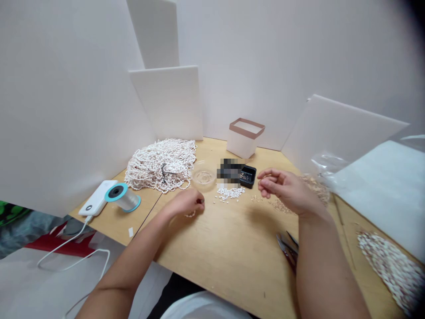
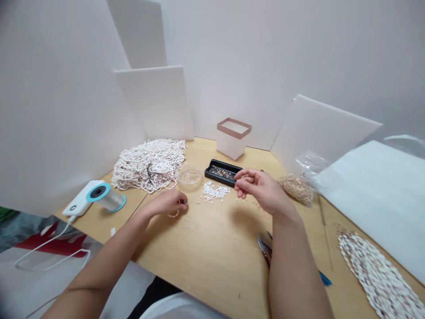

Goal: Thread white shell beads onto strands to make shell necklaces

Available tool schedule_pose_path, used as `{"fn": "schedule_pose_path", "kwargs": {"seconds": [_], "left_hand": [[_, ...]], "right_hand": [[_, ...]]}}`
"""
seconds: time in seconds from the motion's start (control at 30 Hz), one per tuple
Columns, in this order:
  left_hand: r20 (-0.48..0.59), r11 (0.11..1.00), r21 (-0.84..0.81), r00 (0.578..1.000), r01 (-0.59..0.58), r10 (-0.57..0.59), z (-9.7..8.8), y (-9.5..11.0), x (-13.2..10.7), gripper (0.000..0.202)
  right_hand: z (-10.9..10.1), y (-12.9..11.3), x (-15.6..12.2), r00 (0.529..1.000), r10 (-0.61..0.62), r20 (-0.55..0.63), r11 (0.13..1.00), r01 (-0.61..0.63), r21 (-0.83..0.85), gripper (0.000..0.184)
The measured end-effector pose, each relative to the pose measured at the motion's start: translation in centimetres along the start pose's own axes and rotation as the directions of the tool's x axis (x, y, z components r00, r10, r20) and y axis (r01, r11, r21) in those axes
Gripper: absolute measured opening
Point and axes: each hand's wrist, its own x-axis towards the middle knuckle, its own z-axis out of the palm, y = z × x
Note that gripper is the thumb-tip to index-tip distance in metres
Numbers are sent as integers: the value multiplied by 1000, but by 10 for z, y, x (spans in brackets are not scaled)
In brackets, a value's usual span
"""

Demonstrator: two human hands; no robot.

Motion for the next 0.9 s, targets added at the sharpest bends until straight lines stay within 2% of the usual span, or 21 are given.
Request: {"fn": "schedule_pose_path", "kwargs": {"seconds": [0.1,0.17,0.3,0.37,0.43,0.5,0.6,0.67,0.9], "left_hand": [[-20,998,65,1000,-21,22,18,2,1,4],[-35,996,78,998,-49,52,19,6,3,3],[-100,985,-10,980,-175,173,-4,15,15,19],[-211,979,-44,960,-198,184,-19,15,29,25],[-330,986,-29,933,-164,146,-30,12,49,28],[-400,994,-1,911,-112,102,-35,6,71,19],[-366,991,116,931,65,-18,-31,-2,101,10],[-346,976,169,936,135,-69,-25,-5,115,7],[-346,951,238,932,195,-104,-11,-14,138,2]], "right_hand": [[6,-5,-4,995,30,96,998,-24,-56,35],[8,-8,-6,994,14,111,999,-10,-36,39],[8,-11,-8,997,-29,72,999,30,-16,39],[8,-11,-7,999,-43,32,999,44,-24,37],[9,-10,-6,998,-59,1,998,59,-20,35],[10,-8,-4,997,-75,-13,997,75,1,35],[12,-6,-2,994,-98,-47,995,99,30,37],[15,-7,-2,991,-109,-75,993,112,36,39],[24,-9,-2,985,-116,-131,993,119,17,39]]}}
